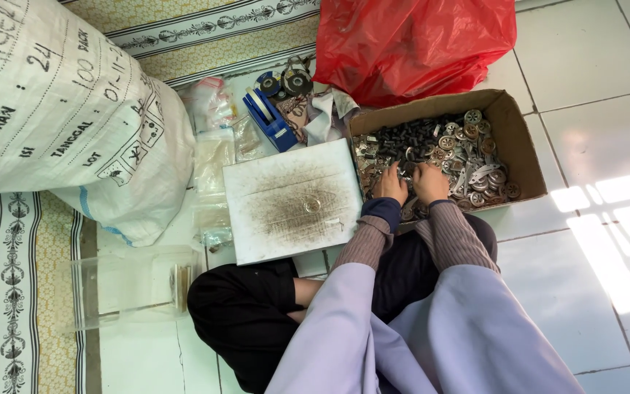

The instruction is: Sorting small metal chips from a box and packing them into plastic bags.

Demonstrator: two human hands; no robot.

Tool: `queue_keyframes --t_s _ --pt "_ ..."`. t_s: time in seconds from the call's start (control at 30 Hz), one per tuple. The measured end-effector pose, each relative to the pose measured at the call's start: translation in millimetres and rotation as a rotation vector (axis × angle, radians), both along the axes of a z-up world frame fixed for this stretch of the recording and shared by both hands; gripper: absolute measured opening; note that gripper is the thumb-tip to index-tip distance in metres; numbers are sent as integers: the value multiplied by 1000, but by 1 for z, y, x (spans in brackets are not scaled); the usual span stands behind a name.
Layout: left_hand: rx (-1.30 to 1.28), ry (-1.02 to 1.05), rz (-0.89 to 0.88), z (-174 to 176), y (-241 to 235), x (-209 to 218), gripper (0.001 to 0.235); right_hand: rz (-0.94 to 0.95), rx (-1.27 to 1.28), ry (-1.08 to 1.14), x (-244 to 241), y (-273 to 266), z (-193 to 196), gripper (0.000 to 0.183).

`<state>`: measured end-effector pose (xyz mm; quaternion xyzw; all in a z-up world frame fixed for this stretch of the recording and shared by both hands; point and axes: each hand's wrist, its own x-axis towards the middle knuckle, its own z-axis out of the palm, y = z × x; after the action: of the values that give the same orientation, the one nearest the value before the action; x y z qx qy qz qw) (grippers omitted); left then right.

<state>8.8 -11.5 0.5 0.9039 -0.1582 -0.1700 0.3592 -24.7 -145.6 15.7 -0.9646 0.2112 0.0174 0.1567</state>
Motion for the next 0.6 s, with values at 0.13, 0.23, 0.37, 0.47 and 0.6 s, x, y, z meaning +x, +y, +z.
queue_keyframes --t_s 0.13,0.23,0.37,0.47,0.6 --pt "-198 76 126 -35 -8 8 53 -56 472 -134 -10 0 6 41" --pt "-492 150 197 -17 0 0 38 -49 691 -218 -18 -9 10 31" --pt "-537 -115 155 23 15 -19 34 -111 930 -289 -27 -1 42 34" --pt "-511 -313 153 56 32 -35 36 -64 972 -329 -27 16 62 28" --pt "-593 -329 290 65 64 -53 51 64 1106 -400 -28 45 70 23"
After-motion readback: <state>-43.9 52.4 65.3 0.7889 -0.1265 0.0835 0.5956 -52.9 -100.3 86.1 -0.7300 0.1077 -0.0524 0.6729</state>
